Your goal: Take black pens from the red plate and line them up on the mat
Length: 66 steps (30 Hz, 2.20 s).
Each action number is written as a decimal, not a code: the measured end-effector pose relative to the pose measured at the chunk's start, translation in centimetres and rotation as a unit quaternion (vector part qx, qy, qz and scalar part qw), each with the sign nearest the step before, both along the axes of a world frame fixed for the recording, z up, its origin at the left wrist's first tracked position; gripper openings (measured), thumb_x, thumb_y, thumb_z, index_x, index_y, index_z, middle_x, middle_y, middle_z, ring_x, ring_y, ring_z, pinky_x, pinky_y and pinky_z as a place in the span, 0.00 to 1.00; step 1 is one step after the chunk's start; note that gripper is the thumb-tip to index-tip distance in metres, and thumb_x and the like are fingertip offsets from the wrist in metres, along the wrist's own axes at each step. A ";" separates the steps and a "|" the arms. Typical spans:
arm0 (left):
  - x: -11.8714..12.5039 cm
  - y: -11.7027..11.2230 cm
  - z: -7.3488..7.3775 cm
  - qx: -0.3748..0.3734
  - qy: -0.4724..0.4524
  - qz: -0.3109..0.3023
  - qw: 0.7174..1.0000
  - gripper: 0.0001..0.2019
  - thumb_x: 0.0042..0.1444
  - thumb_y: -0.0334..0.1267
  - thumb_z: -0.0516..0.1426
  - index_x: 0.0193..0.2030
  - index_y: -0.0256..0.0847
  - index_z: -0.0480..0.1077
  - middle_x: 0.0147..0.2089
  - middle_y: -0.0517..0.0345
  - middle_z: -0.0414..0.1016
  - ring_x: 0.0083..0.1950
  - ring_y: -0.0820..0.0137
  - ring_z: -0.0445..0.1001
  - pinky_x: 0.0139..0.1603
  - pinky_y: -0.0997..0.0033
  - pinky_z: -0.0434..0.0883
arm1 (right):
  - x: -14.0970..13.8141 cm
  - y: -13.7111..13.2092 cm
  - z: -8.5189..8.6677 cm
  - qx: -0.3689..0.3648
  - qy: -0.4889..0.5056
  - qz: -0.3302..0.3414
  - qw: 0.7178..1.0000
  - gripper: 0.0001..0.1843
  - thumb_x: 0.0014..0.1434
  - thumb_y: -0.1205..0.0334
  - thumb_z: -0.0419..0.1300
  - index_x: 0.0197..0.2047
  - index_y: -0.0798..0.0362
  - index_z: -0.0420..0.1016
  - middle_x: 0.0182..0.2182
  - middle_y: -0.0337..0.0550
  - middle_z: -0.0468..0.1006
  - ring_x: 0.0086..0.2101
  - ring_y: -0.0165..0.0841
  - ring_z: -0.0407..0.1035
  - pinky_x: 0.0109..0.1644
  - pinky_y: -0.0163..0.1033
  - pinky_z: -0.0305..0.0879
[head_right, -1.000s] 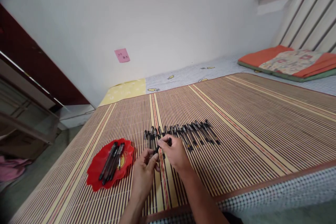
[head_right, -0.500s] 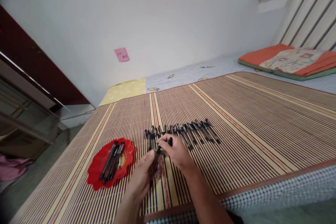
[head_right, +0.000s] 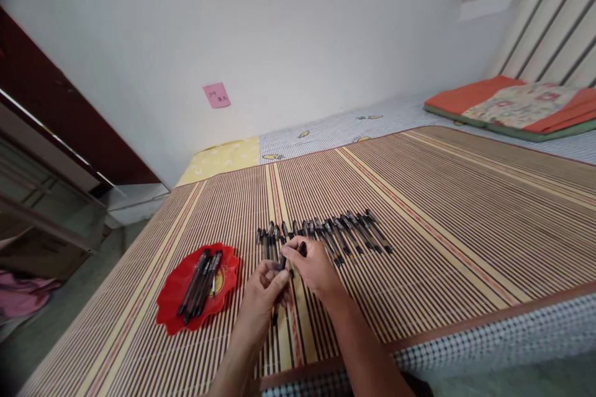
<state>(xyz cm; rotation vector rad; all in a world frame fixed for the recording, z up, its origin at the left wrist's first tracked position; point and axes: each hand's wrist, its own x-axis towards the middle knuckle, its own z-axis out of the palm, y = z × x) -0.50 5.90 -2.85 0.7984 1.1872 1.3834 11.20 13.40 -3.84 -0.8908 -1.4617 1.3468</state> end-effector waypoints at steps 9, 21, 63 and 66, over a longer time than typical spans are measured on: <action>-0.1 -0.3 0.1 -0.056 -0.114 -0.063 0.990 0.23 0.47 0.56 0.67 0.32 0.38 0.66 0.21 0.65 0.69 0.18 0.79 0.62 0.18 0.79 0.61 | 0.2 0.2 -0.6 -0.029 0.015 0.022 0.999 0.15 0.58 0.50 0.62 0.33 0.55 0.78 0.19 0.33 0.68 0.21 0.26 0.56 0.25 0.34 0.53; -0.2 -0.3 0.3 -0.082 -0.118 -0.085 0.986 0.24 0.45 0.56 0.67 0.32 0.37 0.68 0.20 0.63 0.69 0.16 0.79 0.61 0.14 0.80 0.52 | 0.1 0.2 -0.9 -0.053 0.055 0.047 0.996 0.18 0.57 0.46 0.62 0.29 0.54 0.74 0.16 0.29 0.58 0.18 0.24 0.49 0.21 0.32 0.44; 0.8 0.3 -0.4 0.016 0.035 0.003 0.999 0.12 0.39 0.38 0.69 0.30 0.37 0.76 0.27 0.58 0.75 0.30 0.71 0.69 0.33 0.74 0.64 | -0.8 0.2 -0.1 0.005 0.081 -0.344 0.935 0.15 0.56 0.49 0.64 0.35 0.53 0.75 0.23 0.37 0.71 0.22 0.28 0.61 0.24 0.34 0.56; 0.2 0.3 -0.4 0.019 0.056 0.021 0.998 0.11 0.42 0.39 0.68 0.32 0.37 0.76 0.29 0.58 0.76 0.31 0.71 0.70 0.36 0.73 0.64 | -0.6 0.6 -0.1 -0.071 0.151 -0.237 0.957 0.17 0.51 0.46 0.67 0.31 0.53 0.74 0.17 0.30 0.61 0.17 0.24 0.51 0.19 0.32 0.47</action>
